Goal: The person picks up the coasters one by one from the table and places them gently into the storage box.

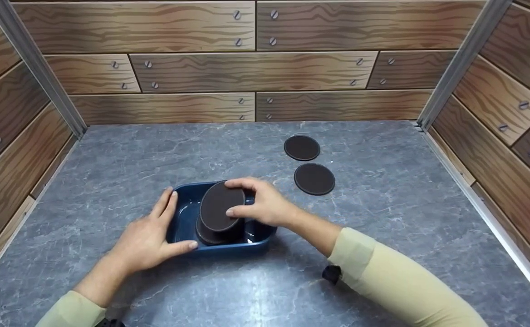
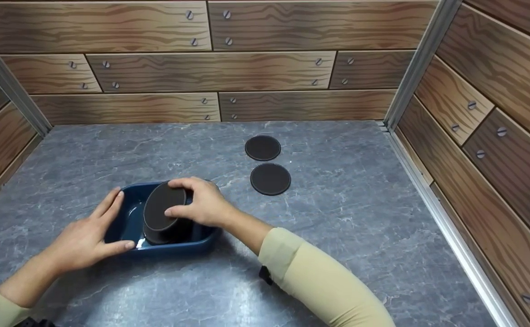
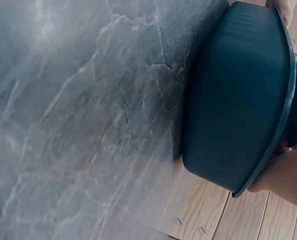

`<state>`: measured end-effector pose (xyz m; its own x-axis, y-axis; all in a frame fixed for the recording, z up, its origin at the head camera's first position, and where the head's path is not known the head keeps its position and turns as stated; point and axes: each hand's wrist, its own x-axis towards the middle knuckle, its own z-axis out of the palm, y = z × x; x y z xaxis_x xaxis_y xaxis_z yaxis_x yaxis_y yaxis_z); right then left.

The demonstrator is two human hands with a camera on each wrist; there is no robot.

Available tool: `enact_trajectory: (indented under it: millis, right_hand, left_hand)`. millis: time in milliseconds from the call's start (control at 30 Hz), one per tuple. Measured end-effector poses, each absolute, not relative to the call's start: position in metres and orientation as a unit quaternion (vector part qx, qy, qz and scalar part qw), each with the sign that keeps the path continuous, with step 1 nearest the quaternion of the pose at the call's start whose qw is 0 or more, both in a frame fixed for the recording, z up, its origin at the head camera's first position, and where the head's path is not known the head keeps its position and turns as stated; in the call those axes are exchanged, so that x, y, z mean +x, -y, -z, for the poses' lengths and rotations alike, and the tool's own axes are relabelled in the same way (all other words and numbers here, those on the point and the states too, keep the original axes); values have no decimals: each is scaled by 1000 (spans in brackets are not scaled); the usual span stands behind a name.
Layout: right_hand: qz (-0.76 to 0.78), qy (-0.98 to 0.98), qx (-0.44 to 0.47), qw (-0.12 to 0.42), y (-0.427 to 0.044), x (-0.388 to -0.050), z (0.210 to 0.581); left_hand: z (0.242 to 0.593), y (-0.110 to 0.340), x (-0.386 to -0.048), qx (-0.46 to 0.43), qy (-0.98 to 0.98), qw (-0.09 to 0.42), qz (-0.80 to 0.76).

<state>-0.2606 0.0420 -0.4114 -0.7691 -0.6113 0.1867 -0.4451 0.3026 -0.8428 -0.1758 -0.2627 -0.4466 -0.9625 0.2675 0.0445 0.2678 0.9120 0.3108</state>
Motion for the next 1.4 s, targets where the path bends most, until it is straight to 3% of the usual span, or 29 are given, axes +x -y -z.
enact_trajectory:
  millis: [967, 1400]
  right_hand:
    - [280, -896, -338, 67, -27, -254, 419]
    - [310, -881, -354, 49, -32, -255, 413]
  left_hand:
    - [446, 261, -176, -143, 978, 15, 154]
    - [446, 262, -176, -142, 977, 13, 155]
